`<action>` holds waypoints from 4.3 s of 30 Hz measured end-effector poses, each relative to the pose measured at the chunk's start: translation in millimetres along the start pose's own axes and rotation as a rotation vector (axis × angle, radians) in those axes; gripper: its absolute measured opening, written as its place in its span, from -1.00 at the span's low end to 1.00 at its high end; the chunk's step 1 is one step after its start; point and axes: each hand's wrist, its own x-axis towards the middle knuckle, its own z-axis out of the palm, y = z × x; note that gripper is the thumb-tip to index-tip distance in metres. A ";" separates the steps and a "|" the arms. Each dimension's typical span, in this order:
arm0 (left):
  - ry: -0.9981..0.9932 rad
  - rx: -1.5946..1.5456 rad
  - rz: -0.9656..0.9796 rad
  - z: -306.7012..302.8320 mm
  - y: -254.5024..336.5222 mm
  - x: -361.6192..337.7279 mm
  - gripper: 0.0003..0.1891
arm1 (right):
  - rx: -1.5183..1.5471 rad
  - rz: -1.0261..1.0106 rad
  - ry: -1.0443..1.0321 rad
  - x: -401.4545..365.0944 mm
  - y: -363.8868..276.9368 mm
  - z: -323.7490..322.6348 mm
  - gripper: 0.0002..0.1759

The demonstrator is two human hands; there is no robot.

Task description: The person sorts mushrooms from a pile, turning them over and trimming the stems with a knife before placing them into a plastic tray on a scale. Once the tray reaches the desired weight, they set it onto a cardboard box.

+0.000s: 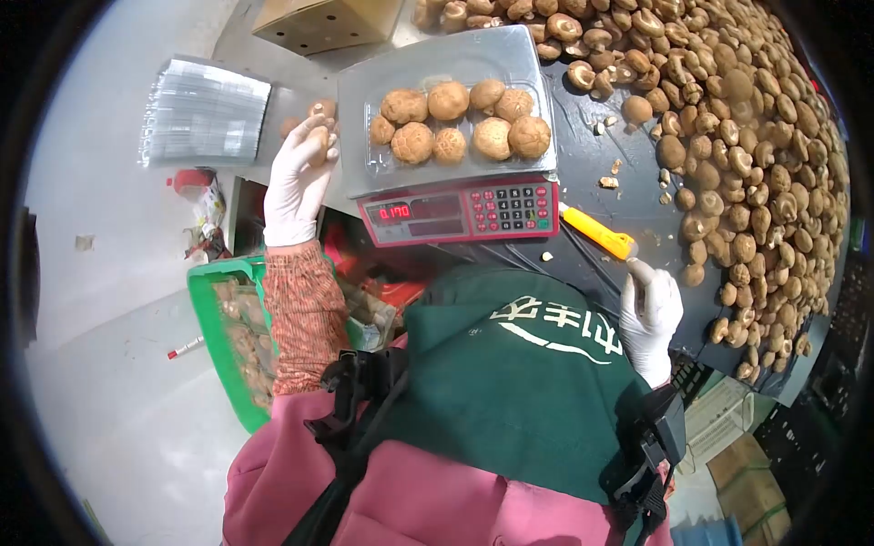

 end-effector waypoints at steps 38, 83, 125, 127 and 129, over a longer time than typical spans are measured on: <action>0.279 1.174 0.822 10.6 -72.4 -13.8 -0.35 | -0.040 -0.147 -0.228 55.5 -32.9 28.9 -0.66; -0.128 1.530 0.686 8.4 -61.3 -17.1 0.05 | 0.016 -0.591 -0.206 167.5 -126.4 148.8 -0.40; -0.059 1.421 0.645 24.1 -42.9 4.4 -0.36 | 0.330 0.020 -0.059 122.6 -47.9 79.1 -0.51; -0.070 1.476 0.710 18.7 -49.6 2.9 -0.43 | 0.255 -0.170 -0.054 130.9 -63.8 79.2 -0.51; -0.049 1.492 0.706 23.3 -50.2 0.9 -0.57 | 0.246 -0.274 -0.067 133.8 -71.6 84.2 -0.50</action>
